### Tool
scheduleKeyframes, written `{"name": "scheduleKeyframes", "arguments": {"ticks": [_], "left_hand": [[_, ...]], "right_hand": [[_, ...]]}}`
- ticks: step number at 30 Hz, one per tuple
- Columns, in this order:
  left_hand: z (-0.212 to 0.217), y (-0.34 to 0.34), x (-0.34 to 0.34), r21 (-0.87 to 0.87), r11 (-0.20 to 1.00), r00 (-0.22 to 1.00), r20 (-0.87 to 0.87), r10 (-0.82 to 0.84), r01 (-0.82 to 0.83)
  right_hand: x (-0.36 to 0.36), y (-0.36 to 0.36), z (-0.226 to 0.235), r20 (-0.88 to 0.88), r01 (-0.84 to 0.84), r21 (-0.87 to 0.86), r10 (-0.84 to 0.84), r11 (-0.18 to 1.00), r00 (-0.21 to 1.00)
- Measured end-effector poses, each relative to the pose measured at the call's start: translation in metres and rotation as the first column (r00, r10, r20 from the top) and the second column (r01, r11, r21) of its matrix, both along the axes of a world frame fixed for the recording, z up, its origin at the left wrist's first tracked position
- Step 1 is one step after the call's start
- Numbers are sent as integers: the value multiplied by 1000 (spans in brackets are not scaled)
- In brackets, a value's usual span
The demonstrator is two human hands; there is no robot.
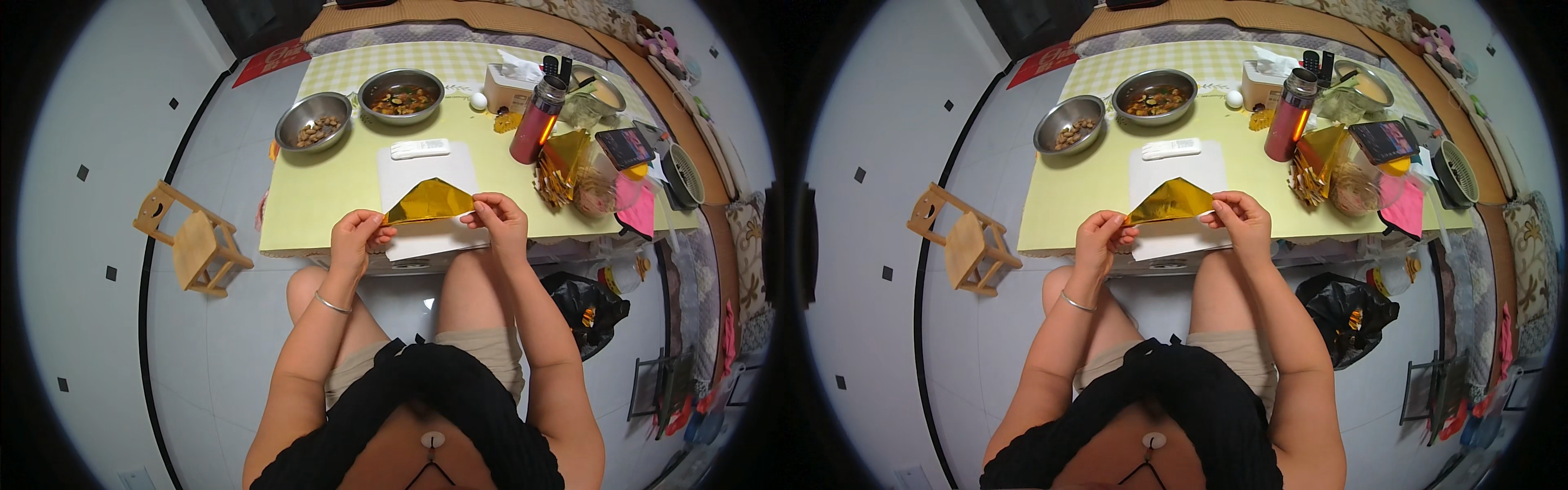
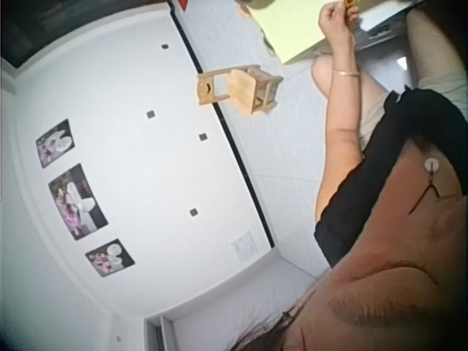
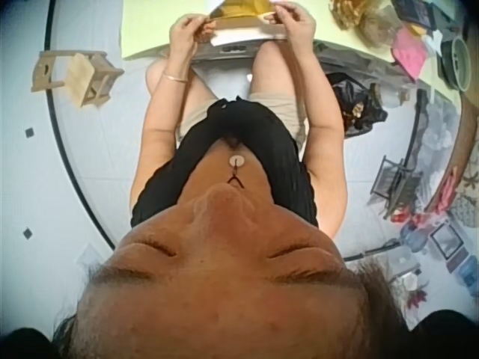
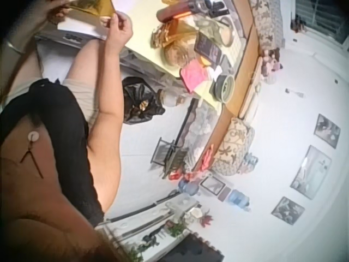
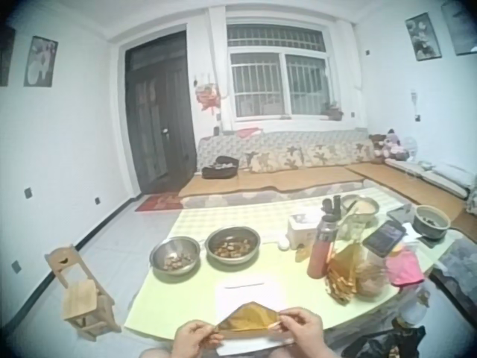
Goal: The person sits on the floor and folds multiple sheets of gold-colored paper into triangular shapes using a white rectangular board as a guide. They repeatedly fold the paper, press the creases, and place the finished items into a pile on the table.
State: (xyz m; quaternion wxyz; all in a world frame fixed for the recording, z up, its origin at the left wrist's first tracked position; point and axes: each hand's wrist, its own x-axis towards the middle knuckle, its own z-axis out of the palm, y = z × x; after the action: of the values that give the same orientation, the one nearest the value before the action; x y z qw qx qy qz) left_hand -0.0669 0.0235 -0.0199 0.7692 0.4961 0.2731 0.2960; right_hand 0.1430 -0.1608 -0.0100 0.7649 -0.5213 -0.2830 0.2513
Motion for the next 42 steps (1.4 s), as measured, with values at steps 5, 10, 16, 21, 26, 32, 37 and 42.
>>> {"name": "scheduleKeyframes", "arguments": {"ticks": [5,10,16,21,26,32,37,42], "left_hand": [[-5,-2,0,73,996,999,21,45,-46],[1,-2,-5,186,982,999,28,38,-42],[12,-2,-11,264,963,996,-91,-25,48],[7,0,-12,422,898,977,-211,-35,123],[11,-4,1,403,906,982,-176,-64,131],[32,-17,26,558,808,978,-179,-104,189],[62,-39,65,930,357,995,98,-5,-90],[66,-48,91,965,198,985,165,48,-172]], "right_hand": [[0,-7,-2,-39,-27,-9,26,1000,999],[3,-14,3,-98,-106,-124,94,987,991],[13,-22,3,-118,-212,-338,182,917,976],[4,-28,8,182,-93,-369,170,925,969],[9,-39,22,247,-21,-359,117,933,962],[24,-58,30,210,94,-203,-50,975,976],[38,-79,38,277,191,-34,-174,981,945],[48,-107,40,571,250,121,-274,961,774]]}}
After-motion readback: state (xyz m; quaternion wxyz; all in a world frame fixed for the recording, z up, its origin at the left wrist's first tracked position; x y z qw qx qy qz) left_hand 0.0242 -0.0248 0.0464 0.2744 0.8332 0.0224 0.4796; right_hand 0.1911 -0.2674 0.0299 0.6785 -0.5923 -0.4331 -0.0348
